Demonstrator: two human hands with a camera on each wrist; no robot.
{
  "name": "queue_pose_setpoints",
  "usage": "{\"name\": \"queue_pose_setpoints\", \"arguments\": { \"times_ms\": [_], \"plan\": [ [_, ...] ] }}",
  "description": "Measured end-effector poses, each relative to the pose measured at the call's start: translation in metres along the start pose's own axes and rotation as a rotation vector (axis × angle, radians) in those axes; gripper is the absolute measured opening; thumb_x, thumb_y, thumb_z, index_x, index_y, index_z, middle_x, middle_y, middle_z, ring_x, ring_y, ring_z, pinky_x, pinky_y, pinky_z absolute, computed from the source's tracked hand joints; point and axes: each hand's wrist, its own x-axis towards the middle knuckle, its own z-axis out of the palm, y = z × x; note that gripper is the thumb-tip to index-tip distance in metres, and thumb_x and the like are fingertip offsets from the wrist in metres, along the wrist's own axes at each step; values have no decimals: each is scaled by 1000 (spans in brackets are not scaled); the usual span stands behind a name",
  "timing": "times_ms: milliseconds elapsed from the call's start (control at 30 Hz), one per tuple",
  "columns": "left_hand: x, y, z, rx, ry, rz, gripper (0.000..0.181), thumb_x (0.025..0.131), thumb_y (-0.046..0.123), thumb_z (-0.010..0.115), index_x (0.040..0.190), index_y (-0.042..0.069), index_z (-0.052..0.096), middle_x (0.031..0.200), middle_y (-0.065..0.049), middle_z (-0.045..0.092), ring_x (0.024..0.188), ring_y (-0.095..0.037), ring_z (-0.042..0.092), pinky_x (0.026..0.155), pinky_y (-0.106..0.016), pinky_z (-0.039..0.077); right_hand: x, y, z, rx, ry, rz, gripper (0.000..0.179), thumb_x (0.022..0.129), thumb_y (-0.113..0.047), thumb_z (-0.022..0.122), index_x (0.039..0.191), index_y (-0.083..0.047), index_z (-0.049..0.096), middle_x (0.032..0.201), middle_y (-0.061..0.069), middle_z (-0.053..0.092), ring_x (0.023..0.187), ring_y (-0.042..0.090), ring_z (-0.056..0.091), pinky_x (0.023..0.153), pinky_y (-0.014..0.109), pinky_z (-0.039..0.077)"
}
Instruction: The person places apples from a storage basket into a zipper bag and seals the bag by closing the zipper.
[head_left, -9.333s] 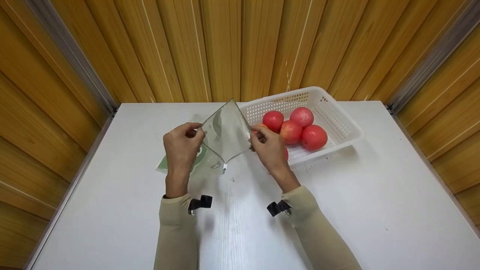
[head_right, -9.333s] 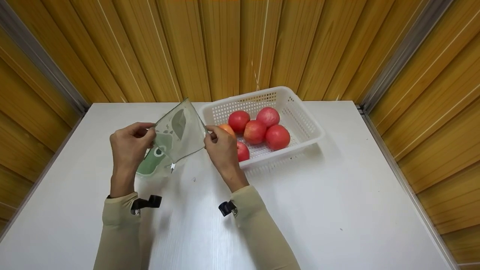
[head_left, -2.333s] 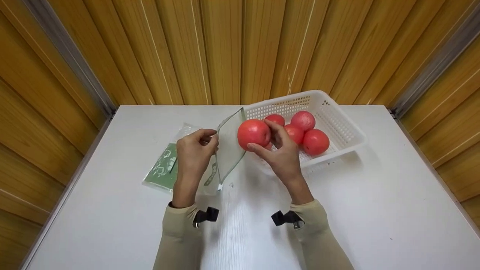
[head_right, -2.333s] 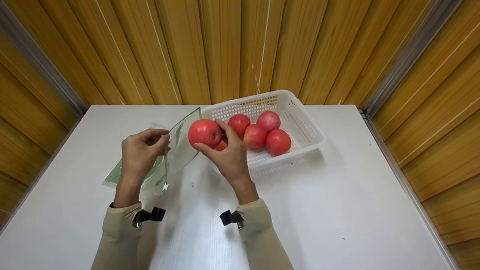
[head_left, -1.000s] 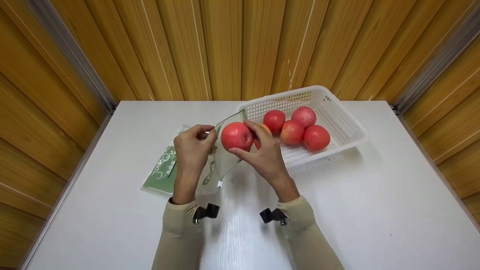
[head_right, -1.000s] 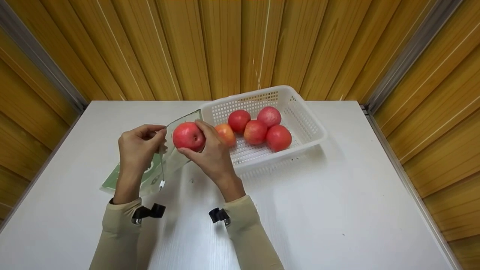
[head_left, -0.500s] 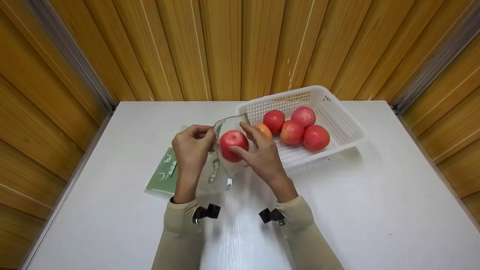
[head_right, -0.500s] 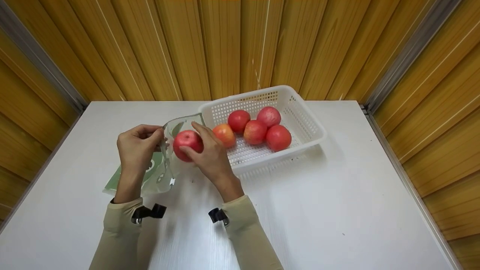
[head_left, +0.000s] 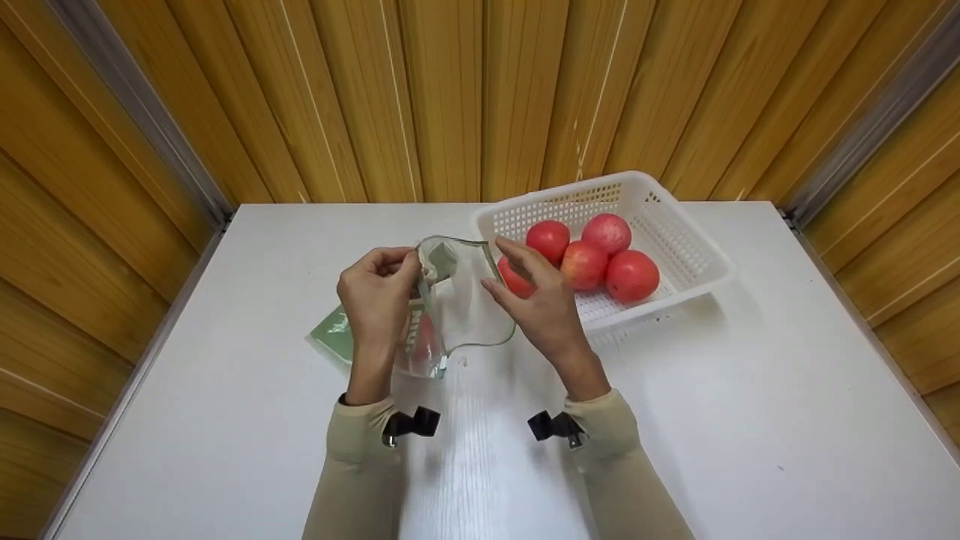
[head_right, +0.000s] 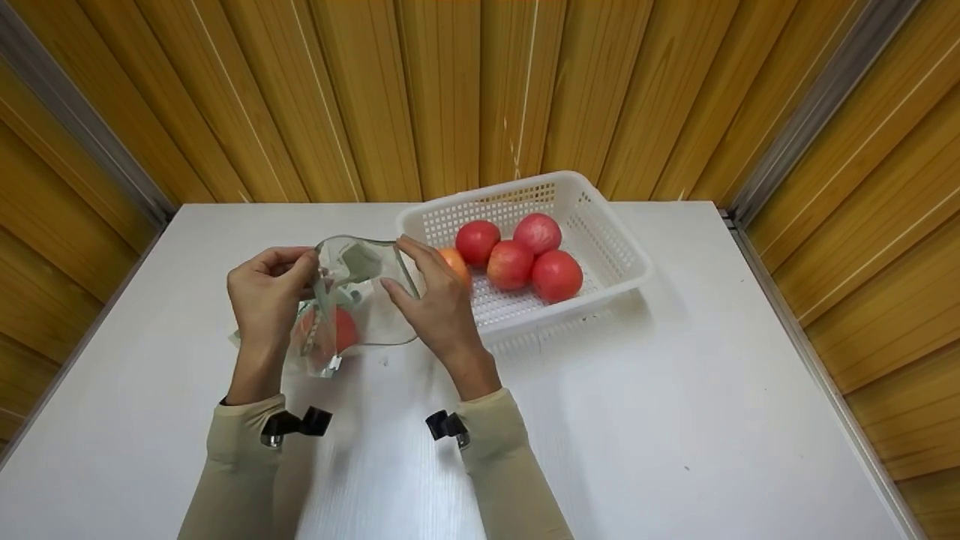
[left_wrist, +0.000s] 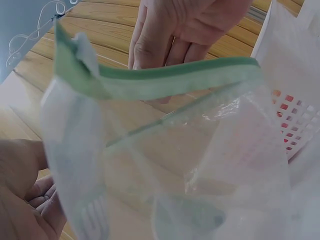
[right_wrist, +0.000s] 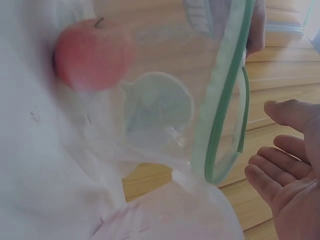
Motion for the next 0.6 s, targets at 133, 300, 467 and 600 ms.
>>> {"name": "queue_pose_setpoints", "arguments": {
  "times_ms": [133,300,467,600],
  "plan": [
    [1,0,-1,-37,15,-19,6,92,5,77,91,0,81,77,-7,74,60,-18,67,54,-23,58,1,3,-6,5,18,34,53,91,-7,85,140,1,66,141,13,67,132,28,63,108,40,52],
    [3,-2,-1,-108,31,-61,7,92,3,77,92,-2,81,78,-11,75,60,-18,69,56,-23,60,2,5,-14,13,27,61,53,91,-6,85,140,0,66,141,13,67,132,30,63,109,43,51],
    [3,-3,-2,-161,34,-80,7,94,3,76,96,-3,80,80,-14,76,62,-19,72,58,-26,61,3,10,-23,9,39,81,53,91,-3,84,140,2,65,140,15,68,128,33,66,107,45,53],
    [4,-4,-1,-153,22,-80,8,95,5,77,98,-2,79,83,-11,77,66,-21,74,59,-28,62,4,14,-33,-26,49,122,53,92,-6,84,141,1,65,140,14,68,127,31,67,107,43,53]
  ]
}}
